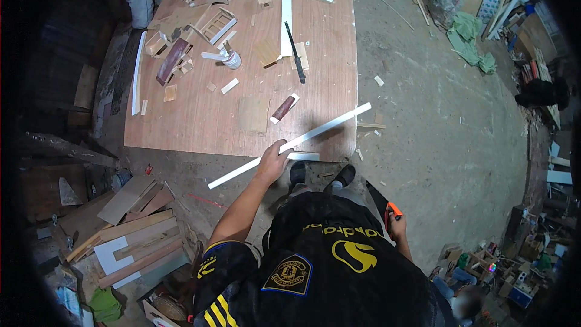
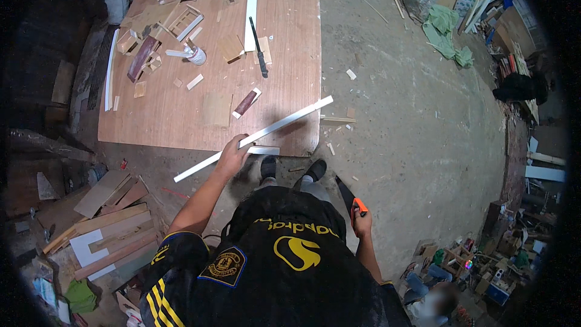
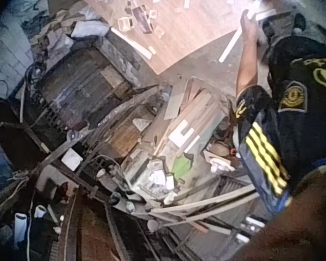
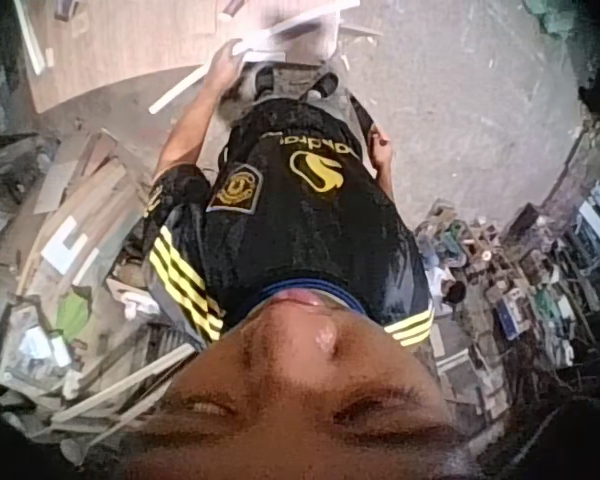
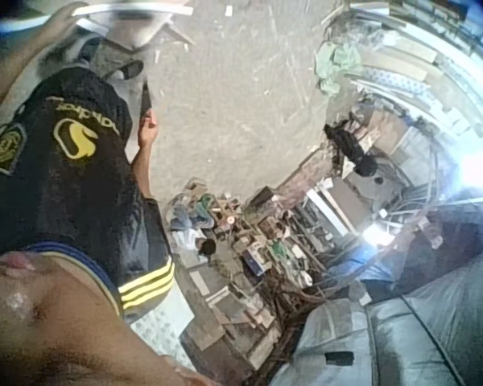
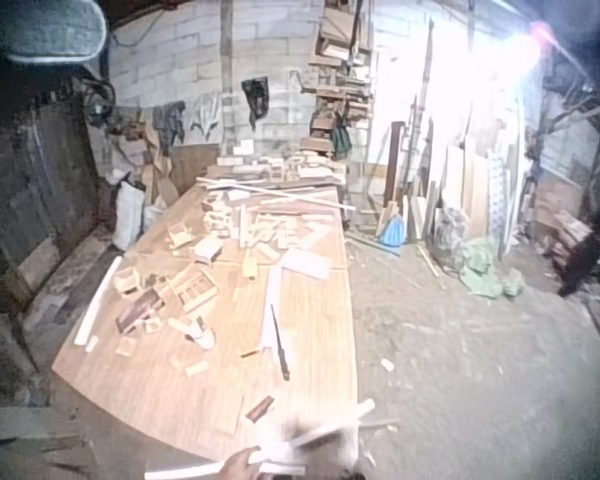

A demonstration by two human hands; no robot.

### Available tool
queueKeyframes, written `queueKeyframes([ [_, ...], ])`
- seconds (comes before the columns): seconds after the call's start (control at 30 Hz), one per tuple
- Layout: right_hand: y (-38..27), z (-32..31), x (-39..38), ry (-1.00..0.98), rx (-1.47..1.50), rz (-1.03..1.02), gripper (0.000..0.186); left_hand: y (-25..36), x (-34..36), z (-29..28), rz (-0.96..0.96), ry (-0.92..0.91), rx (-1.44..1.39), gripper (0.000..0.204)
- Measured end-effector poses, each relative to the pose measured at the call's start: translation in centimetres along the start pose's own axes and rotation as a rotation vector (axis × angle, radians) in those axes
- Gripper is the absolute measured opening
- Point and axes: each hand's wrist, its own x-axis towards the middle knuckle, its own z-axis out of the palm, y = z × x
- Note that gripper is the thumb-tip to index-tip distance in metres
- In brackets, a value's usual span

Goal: Sawing, sanding, and gluing wooden pieces to assemble a small structure in a workshop.

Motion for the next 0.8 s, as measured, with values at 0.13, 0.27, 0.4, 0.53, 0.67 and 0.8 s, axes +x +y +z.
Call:
queueKeyframes([
  [0.13, 0.6, -0.1, 0.4, 0.012, -0.001, 0.013, 0.029, 3.4, 1.1, -2.2, -0.056, 0.113, -0.071, 0.036],
  [0.27, 4.5, -0.8, 2.9, 0.069, -0.049, 0.050, 0.033, 7.3, 3.1, -5.6, -0.131, 0.326, -0.178, 0.035],
  [0.4, 2.1, -0.6, 2.7, 0.084, -0.090, 0.050, 0.035, 8.1, 3.1, -9.8, -0.350, 0.548, -0.293, 0.029],
  [0.53, 1.9, -0.6, 3.2, 0.072, -0.051, -0.003, 0.034, 4.9, 2.6, -12.9, -0.530, 0.780, -0.346, 0.029],
  [0.67, 2.5, -0.4, 4.2, 0.041, -0.008, -0.025, 0.032, 1.2, 2.7, -12.9, -0.853, 0.973, -0.407, 0.034],
  [0.8, 1.1, -0.2, 4.1, 0.026, -0.116, -0.065, 0.028, -1.7, 2.1, -8.7, -0.972, 1.119, -0.587, 0.029],
])
